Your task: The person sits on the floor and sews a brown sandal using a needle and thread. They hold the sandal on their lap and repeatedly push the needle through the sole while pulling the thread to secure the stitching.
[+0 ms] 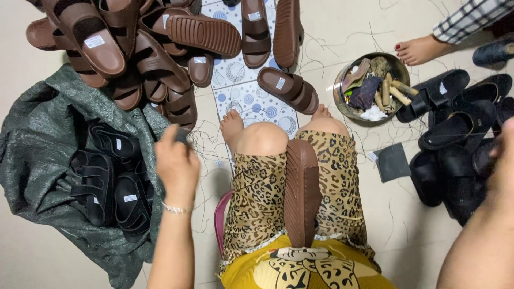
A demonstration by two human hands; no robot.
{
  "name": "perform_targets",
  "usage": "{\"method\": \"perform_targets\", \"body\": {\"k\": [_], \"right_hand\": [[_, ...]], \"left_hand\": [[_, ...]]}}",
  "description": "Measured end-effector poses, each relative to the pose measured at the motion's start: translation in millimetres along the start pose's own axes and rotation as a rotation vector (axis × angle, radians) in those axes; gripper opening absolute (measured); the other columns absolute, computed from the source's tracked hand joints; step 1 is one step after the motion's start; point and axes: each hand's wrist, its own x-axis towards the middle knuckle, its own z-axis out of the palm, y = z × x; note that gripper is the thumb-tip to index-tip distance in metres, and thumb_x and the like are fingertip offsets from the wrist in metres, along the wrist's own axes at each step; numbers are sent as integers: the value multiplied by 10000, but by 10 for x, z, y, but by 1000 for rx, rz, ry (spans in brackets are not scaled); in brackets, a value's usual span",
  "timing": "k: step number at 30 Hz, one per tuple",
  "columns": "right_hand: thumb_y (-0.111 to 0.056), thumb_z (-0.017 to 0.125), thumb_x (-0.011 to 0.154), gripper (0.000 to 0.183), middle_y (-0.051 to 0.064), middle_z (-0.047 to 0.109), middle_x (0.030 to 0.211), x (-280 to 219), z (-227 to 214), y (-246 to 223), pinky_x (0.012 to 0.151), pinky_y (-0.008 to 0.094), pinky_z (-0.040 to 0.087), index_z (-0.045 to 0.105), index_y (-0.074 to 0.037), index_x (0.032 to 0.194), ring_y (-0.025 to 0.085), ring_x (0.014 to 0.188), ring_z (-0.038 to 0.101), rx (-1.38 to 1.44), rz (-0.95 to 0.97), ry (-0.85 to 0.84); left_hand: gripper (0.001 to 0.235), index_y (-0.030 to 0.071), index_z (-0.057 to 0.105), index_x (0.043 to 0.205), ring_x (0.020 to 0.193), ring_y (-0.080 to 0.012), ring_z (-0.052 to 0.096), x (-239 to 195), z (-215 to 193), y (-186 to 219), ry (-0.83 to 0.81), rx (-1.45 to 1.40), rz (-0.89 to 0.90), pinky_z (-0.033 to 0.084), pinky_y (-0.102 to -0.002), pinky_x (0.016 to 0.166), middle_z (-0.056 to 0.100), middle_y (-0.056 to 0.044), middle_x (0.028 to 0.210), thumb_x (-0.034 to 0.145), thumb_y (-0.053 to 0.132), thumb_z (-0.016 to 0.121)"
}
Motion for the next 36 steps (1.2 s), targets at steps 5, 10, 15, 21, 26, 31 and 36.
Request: {"method": "perform_targets", "body": {"k": [5,10,15,21,26,31,36], "right_hand": [[26,749,1064,271,176,609,1279,-876,1498,-143,787,322,492,689,-26,1322,220,850,593,-799,-445,-100],[-313,659,924,661,3,737,968,-954,1806,-143,864,353,539,452,-256,1549,178,892,714,-852,-137,-874],[-195,609,969,189,97,739,1082,-975,1931,-378,899,330,539,764,-106,1031,218,981,726,-614,-384,-885],[-366,413,1090,565,33,364,516,-902,2413,-294,483,346,326,421,-95,595,195,435,377,411,4,-816],[-203,410,1093,397,-2,465,494,-687,1943,-200,617,330,609,539,-88,736,160,520,582,98,-58,-911],[-5,563,1022,550,296,559,1296,-506,1463,-547,1084,453,414,453,123,1546,346,1158,577,-881,-354,-332],[-233,586,968,470,110,656,1128,-778,1505,-386,900,378,512,606,-171,1433,268,1028,628,-1077,-545,-778]], "left_hand": [[370,145,627,658,532,-144,534,-357,-202,1193,-460,-687,-107,438,-323,560,567,26,568,971,338,584],[272,133,703,1189,694,-116,462,-378,-406,1553,-937,-1162,239,424,-263,676,437,51,774,975,300,688],[397,19,512,1045,581,-256,534,-260,-217,1508,-328,-485,440,504,-409,427,493,-107,872,1022,412,557],[456,78,430,649,484,-205,407,-365,-97,1455,-180,-439,562,311,-318,373,415,-69,663,1031,260,600],[515,107,470,567,425,-160,411,-407,-79,1185,-357,-453,496,289,-319,340,419,-4,578,1021,327,572],[276,218,656,1262,558,-112,720,-85,-241,436,-615,-493,-511,484,-222,500,680,44,624,1001,256,576],[305,8,643,1207,1054,-203,616,-47,-334,1060,-136,-721,-17,505,-309,919,625,-122,1237,944,156,690]]}}
